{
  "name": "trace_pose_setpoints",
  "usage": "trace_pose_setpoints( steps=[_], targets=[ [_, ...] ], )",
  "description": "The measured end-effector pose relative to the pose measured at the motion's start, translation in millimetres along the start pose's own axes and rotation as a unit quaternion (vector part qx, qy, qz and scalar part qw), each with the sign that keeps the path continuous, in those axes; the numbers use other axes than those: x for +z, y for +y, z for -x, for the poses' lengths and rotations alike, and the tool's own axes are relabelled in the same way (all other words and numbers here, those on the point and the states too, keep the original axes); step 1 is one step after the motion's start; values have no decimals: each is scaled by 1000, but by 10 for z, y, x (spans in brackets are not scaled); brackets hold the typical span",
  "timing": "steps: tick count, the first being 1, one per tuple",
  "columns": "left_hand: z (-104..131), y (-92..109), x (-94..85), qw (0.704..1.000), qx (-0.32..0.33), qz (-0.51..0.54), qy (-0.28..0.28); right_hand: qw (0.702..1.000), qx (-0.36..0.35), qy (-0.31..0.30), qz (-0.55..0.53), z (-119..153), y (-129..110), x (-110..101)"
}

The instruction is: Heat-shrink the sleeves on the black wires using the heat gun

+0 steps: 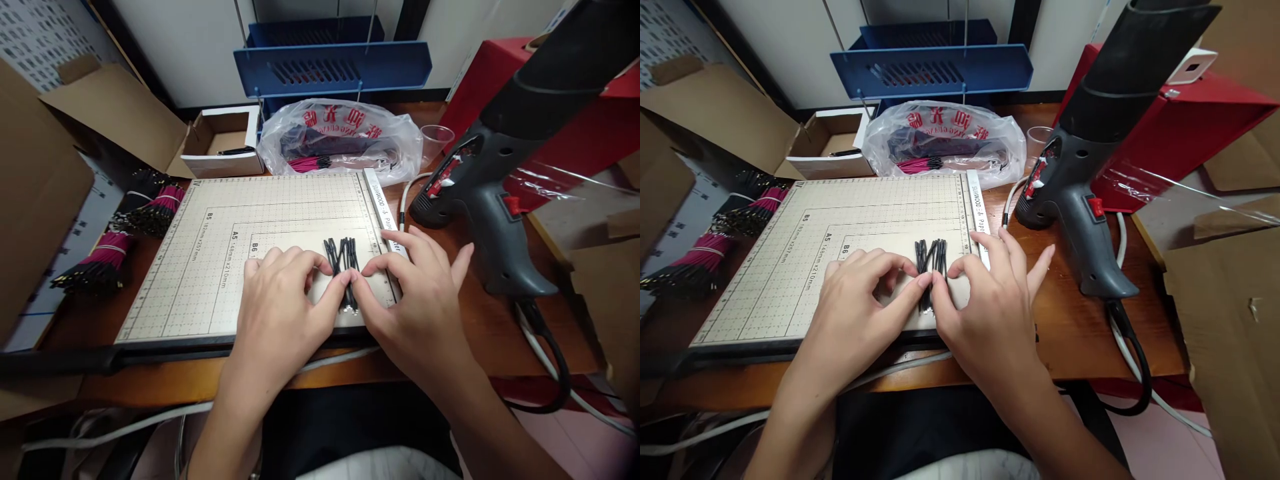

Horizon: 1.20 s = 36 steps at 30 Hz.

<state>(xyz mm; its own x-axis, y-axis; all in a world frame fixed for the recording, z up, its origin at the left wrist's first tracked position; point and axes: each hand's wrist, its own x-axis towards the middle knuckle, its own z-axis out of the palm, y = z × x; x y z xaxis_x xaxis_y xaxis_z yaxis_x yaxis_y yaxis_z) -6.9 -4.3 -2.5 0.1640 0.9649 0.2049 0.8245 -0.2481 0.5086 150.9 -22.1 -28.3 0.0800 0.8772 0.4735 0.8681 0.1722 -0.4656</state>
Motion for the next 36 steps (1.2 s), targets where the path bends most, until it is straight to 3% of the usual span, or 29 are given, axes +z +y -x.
trace_pose_setpoints(
  steps=[10,22,36],
  targets=[
    [-6,9,30,1000,5,-29,0,999,0,-15,-37,-19,5,4],
    [17,3,46,996,-32,-38,71,1000,9,2,-29,-22,-2,6],
    [26,-9,9,1000,6,-11,8,999,2,-7,-50,-18,11,-12]
  ],
)
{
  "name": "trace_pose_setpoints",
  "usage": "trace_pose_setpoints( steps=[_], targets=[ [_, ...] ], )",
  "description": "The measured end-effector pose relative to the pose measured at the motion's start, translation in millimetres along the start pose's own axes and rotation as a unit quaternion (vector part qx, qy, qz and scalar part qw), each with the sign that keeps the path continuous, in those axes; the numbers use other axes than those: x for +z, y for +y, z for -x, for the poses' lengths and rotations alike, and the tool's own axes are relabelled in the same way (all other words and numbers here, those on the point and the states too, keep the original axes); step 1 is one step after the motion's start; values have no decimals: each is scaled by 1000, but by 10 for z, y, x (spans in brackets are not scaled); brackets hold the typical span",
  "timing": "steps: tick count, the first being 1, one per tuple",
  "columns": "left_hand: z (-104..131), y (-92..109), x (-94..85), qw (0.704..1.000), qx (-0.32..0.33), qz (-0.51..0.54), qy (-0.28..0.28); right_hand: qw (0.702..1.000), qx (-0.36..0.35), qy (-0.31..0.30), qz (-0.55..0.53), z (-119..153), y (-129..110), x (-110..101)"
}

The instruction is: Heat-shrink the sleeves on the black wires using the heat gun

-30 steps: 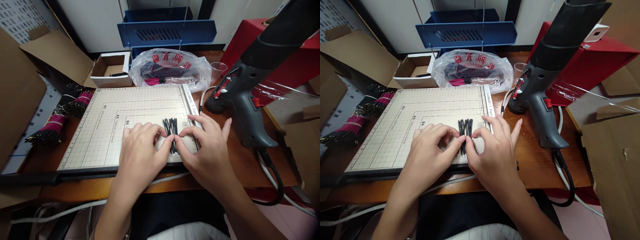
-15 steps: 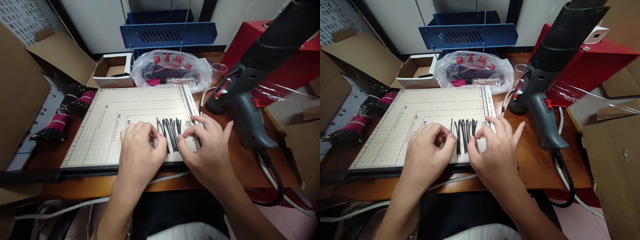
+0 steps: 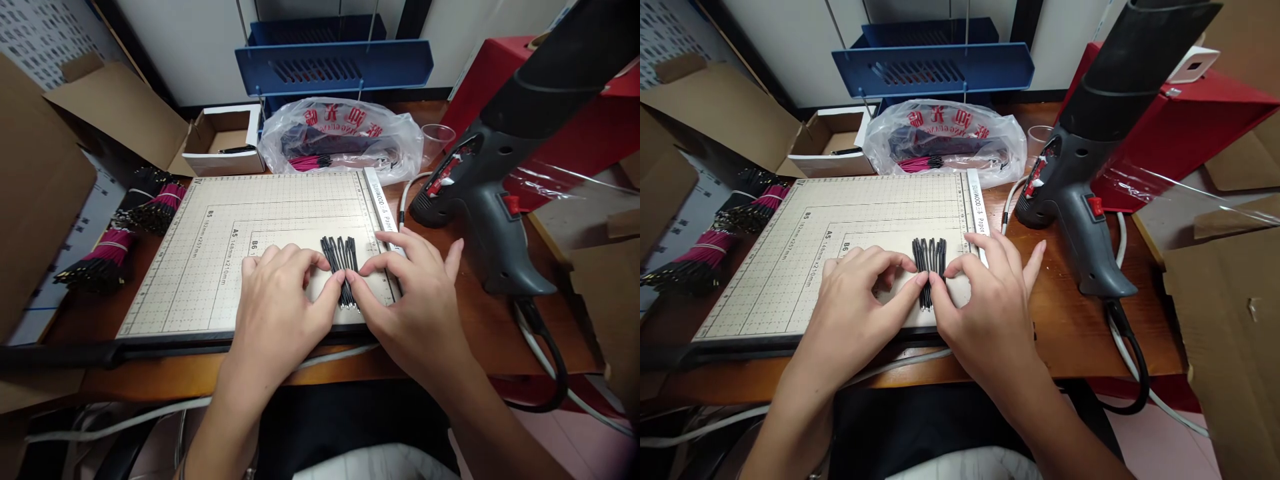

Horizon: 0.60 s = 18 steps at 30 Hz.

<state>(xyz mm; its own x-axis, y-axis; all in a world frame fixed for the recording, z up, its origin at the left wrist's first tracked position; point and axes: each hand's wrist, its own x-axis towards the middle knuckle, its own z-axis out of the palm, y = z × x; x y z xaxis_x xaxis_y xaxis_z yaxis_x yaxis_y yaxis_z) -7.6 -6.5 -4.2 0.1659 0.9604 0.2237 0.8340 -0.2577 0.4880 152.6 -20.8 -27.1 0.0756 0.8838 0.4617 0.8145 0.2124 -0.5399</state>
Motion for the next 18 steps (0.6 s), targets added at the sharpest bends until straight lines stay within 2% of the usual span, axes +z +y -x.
trace_pose_setpoints(
  steps=[8,15,18],
  targets=[
    [-17,-5,19,1000,-2,-7,8,999,14,20,20,0,-1,33],
    [-18,-16,-2,1000,8,12,-4,1000,7,-11,-13,-5,-4,-11],
    [-20,-18,-1,1000,8,13,0,1000,17,-1,-2,1,-4,-11]
  ],
)
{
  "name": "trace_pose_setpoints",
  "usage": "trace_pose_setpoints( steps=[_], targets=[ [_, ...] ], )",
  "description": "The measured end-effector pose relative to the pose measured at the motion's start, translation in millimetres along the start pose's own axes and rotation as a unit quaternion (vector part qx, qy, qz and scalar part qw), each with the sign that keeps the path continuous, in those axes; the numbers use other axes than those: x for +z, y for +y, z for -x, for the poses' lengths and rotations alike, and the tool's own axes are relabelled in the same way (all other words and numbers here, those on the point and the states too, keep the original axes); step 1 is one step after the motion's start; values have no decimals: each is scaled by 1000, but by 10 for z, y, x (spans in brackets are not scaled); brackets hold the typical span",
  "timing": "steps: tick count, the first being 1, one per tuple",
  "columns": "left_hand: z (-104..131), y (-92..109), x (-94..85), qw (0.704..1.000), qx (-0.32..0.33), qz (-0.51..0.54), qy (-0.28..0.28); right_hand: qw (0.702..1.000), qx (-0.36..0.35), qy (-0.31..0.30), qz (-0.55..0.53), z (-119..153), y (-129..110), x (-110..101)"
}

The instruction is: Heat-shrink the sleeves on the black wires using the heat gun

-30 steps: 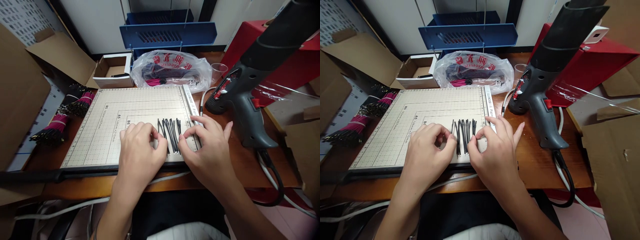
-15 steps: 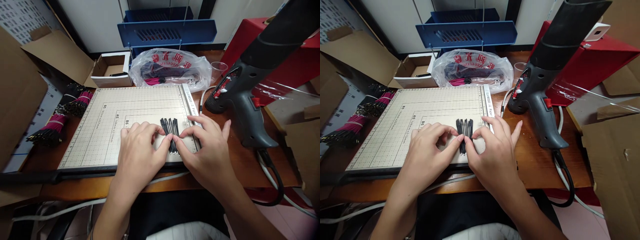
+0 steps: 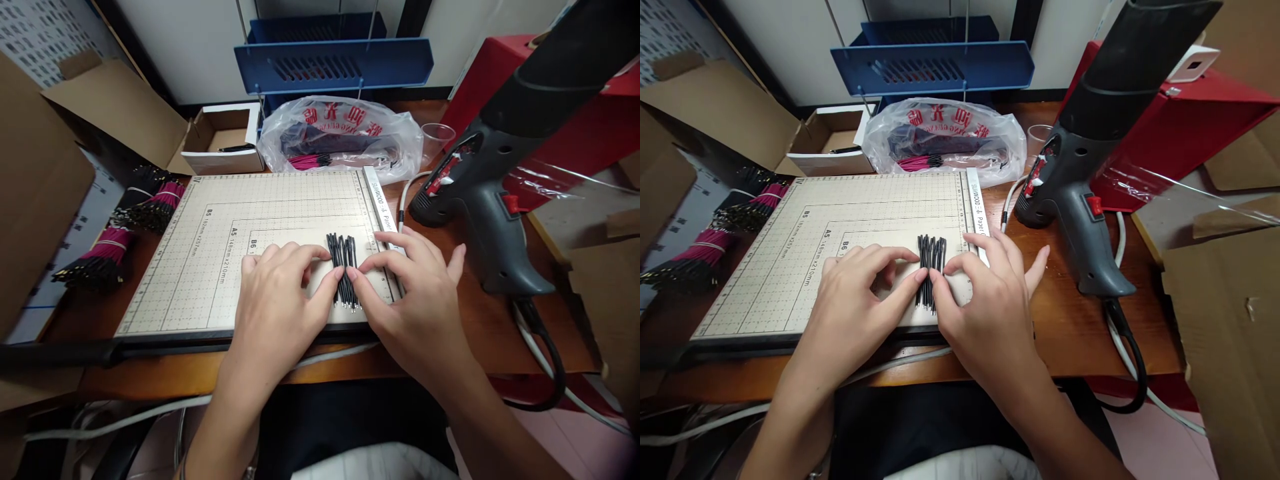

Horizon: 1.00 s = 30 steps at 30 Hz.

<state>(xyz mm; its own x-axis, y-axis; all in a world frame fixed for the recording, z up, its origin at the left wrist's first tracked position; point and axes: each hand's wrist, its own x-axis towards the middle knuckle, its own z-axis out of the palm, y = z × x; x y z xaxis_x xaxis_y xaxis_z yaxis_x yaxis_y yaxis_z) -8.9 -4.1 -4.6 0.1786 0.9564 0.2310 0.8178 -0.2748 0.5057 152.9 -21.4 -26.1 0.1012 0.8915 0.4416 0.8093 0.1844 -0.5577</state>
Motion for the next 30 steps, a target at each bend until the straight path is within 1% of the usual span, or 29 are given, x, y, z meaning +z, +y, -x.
trace_pose_setpoints(
  steps=[3,8,12,13,15,18,20,30],
  targets=[
    [0,2,10,1000,-4,-3,5,1000,4,13,16,3,3,7],
    [9,7,13,1000,-2,-10,4,1000,-6,-7,-10,-7,3,-5],
    [4,18,10,1000,-15,-12,11,999,15,38,13,-5,-6,10],
    [2,21,10,1000,-21,-12,11,999,15,41,24,-4,-8,15],
    [-1,25,11,999,-28,-16,10,999,7,23,30,-3,-13,18],
    [1,22,13,999,-28,-21,7,1000,-7,-17,3,-6,-16,1],
    [4,19,13,999,-27,-18,7,999,-12,-30,-6,-6,-14,-14],
    [0,25,11,999,-39,-17,23,999,-15,-28,5,-12,-10,-7]
  ],
)
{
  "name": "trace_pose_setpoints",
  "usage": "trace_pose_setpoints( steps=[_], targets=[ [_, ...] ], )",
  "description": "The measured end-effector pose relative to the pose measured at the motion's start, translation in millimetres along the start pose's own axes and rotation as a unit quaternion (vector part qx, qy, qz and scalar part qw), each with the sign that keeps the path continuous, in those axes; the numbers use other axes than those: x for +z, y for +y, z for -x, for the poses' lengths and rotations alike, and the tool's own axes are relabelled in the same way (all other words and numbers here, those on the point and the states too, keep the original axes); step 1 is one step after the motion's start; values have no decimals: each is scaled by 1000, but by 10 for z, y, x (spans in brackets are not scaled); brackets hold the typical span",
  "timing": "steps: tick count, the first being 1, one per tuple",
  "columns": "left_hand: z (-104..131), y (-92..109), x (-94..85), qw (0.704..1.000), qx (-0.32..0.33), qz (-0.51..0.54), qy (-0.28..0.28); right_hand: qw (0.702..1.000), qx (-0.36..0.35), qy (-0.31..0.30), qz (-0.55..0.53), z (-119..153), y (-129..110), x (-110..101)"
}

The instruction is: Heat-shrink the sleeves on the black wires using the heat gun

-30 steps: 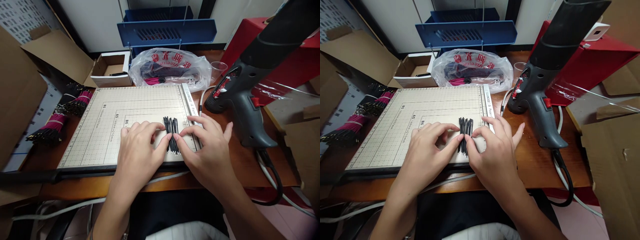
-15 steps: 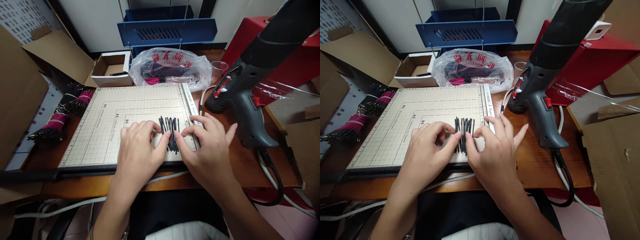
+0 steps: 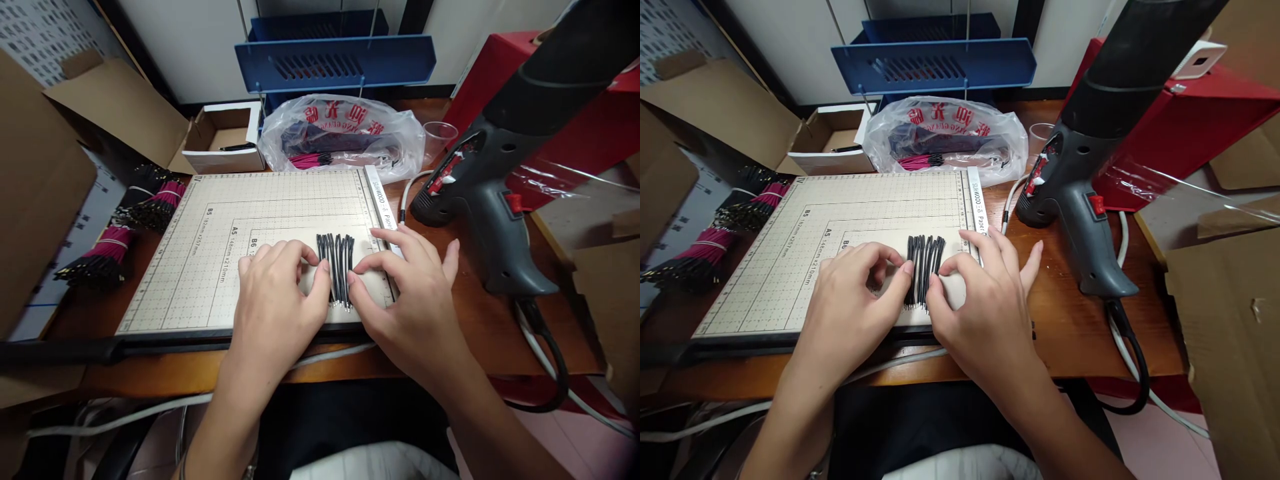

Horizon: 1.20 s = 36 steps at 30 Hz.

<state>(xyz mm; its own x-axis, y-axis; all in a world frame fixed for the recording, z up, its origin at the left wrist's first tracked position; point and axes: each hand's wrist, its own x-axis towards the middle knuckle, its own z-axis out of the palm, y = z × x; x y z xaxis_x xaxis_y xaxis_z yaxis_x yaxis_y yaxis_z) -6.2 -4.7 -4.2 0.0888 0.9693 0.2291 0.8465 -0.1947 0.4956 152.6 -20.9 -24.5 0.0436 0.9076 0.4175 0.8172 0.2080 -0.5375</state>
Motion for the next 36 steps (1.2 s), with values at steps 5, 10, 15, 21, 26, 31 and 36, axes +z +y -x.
trace_pose_setpoints(
  steps=[5,10,15,21,26,31,36],
  targets=[
    [-1,2,1,1000,2,-3,3,1000,-4,1,1,6,7,3],
    [-8,0,0,1000,-4,-6,0,1000,2,5,9,7,2,8],
    [7,-4,-6,1000,4,-3,7,1000,1,10,16,11,5,16],
    [6,11,-2,1000,-9,-9,12,1000,8,19,15,10,3,17],
    [8,9,-6,1000,-10,-12,11,999,14,24,23,8,-4,23],
    [-1,3,-16,1000,-10,2,12,999,12,32,26,18,1,27],
    [-5,1,-2,1000,-2,0,14,999,6,28,17,18,10,23]
  ],
)
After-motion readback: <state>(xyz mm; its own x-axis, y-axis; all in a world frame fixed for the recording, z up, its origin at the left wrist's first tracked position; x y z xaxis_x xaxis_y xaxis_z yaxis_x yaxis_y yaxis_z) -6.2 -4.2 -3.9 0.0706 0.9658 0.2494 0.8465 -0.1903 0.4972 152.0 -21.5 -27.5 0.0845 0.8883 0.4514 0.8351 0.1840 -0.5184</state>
